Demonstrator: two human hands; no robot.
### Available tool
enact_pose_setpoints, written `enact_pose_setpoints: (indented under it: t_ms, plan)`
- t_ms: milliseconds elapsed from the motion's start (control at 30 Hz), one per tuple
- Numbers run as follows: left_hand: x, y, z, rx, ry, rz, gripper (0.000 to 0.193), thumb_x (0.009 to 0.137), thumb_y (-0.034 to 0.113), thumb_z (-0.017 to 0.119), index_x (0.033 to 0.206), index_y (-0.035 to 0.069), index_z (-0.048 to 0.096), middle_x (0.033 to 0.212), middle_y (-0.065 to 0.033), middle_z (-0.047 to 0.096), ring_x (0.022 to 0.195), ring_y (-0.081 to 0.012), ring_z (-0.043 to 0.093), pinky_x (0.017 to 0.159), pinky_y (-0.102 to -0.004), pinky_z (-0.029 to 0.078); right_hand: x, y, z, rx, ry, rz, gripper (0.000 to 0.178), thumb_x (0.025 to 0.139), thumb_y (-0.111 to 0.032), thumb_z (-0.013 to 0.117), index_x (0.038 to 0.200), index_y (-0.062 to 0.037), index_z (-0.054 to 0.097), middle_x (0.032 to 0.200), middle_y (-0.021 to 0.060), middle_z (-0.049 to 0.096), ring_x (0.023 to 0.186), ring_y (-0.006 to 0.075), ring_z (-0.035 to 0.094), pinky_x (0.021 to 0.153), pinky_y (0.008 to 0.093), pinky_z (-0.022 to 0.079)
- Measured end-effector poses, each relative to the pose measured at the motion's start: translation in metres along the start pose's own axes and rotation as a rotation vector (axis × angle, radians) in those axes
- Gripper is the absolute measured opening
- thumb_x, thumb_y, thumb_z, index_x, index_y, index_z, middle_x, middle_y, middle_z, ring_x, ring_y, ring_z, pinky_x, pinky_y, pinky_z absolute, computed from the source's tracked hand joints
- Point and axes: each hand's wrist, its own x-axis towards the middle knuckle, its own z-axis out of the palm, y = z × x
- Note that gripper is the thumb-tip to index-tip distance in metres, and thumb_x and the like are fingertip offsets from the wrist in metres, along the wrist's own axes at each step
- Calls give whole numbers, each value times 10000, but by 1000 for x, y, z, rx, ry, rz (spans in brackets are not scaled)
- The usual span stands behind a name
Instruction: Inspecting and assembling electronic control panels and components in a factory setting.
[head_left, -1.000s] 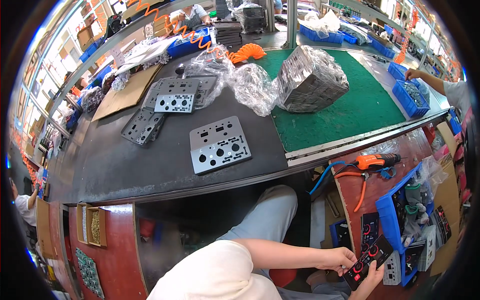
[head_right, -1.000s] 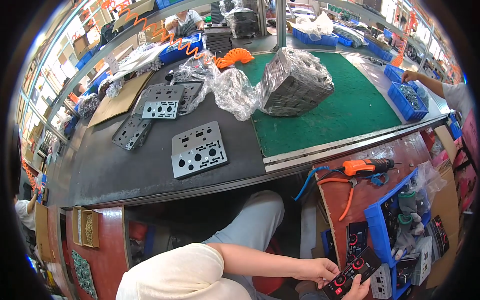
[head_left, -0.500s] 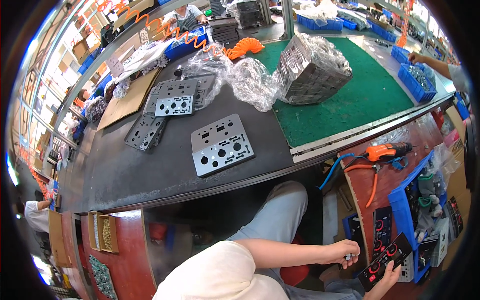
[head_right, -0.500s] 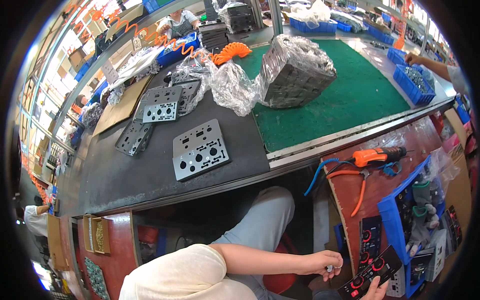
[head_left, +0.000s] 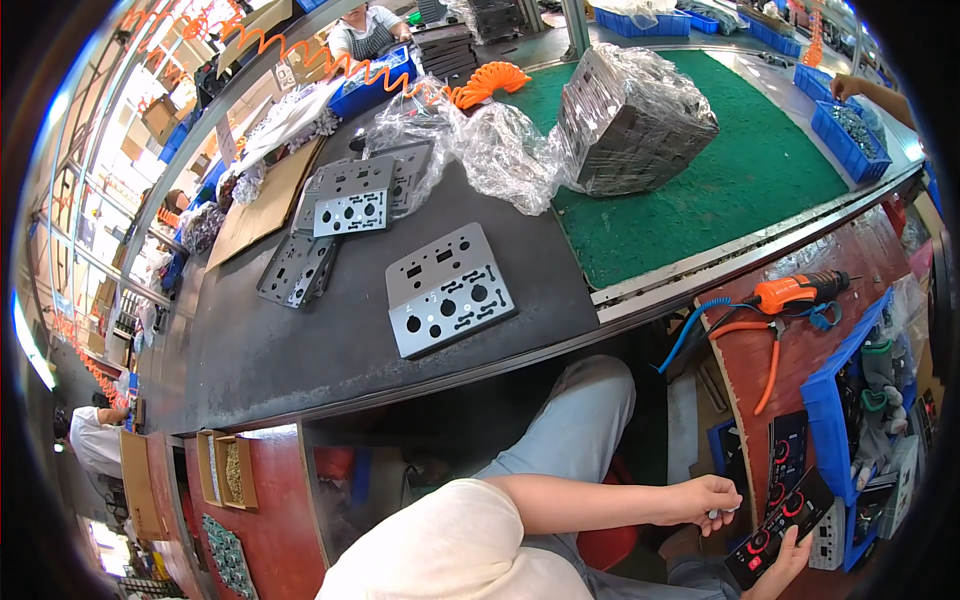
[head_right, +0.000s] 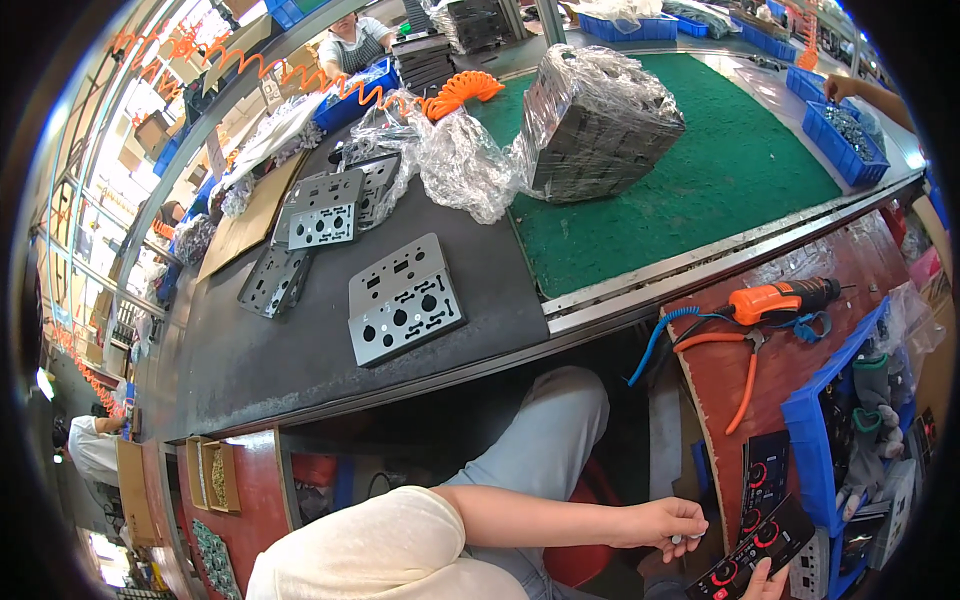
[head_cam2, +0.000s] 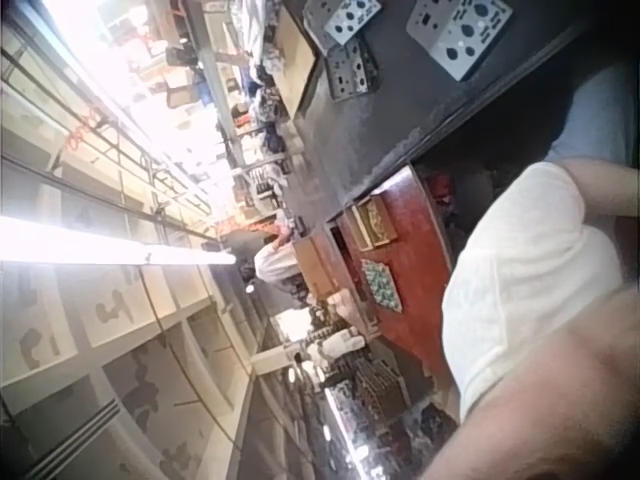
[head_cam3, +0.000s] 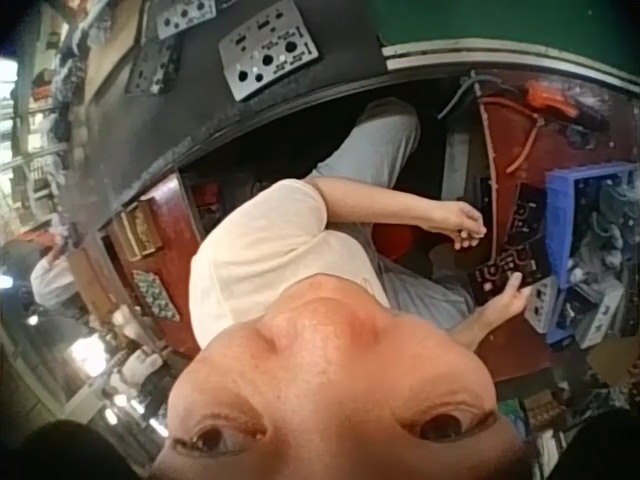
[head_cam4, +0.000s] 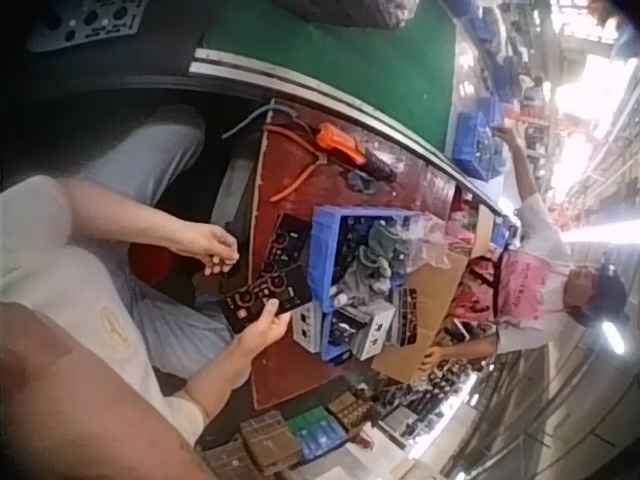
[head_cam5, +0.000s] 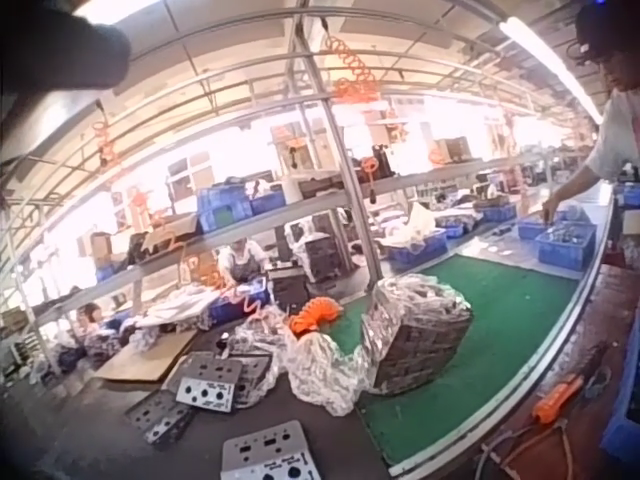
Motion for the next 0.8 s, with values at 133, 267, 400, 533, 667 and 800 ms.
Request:
enact_pose_setpoints:
  t_ms: [133,267,400,533,667,800]
  plan:
    - [-1,5,0,-5,-35,-32,196,917,246,532,866,64,479,769,-41,564,588,-100,542,522,-222,469,0,1,-10,-42,38,10,288,911,-125,496,1170,-4,532,873,57,578,580,117,498,417,239,367]
    - [-11,7,-22,-63,-26,-17,148,898,190,537,850,59,487,779,-44,577,606,-95,557,529,-217,482,7,2,-15,-97,-53,103,346,918,-185,495,1210,1,486,1014,86,576,739,170,559,537,279,445]
    - [-11,10,-34,-43,-3,-21,113,858,153,549,839,54,497,760,-57,584,603,-110,556,501,-237,478,32,33,-55,-167,-212,-6,497,924,-232,520,1334,-3,357,1223,145,508,1031,260,508,820,359,441]
    - [-10,16,-43,-143,-32,-27,111,839,150,557,825,67,484,761,-58,583,605,-110,556,505,-235,474,52,36,-82,-303,-281,97,508,932,-224,514,1351,-2,330,1273,159,464,1073,251,482,856,352,425]
    - [-12,22,-69,-234,-6,-52,93,838,142,534,833,74,470,762,-60,580,596,-113,553,510,-235,475,61,10,-42,-291,-230,118,453,930,-175,517,1326,-4,380,1241,153,499,1042,246,501,867,335,418]
    - [-23,29,-69,-279,-15,-42,77,844,140,498,846,83,447,765,-61,577,578,-115,545,504,-238,467,68,-6,-28,-337,-247,-8,407,940,-144,490,1310,3,406,1240,155,508,1026,241,513,879,318,411]
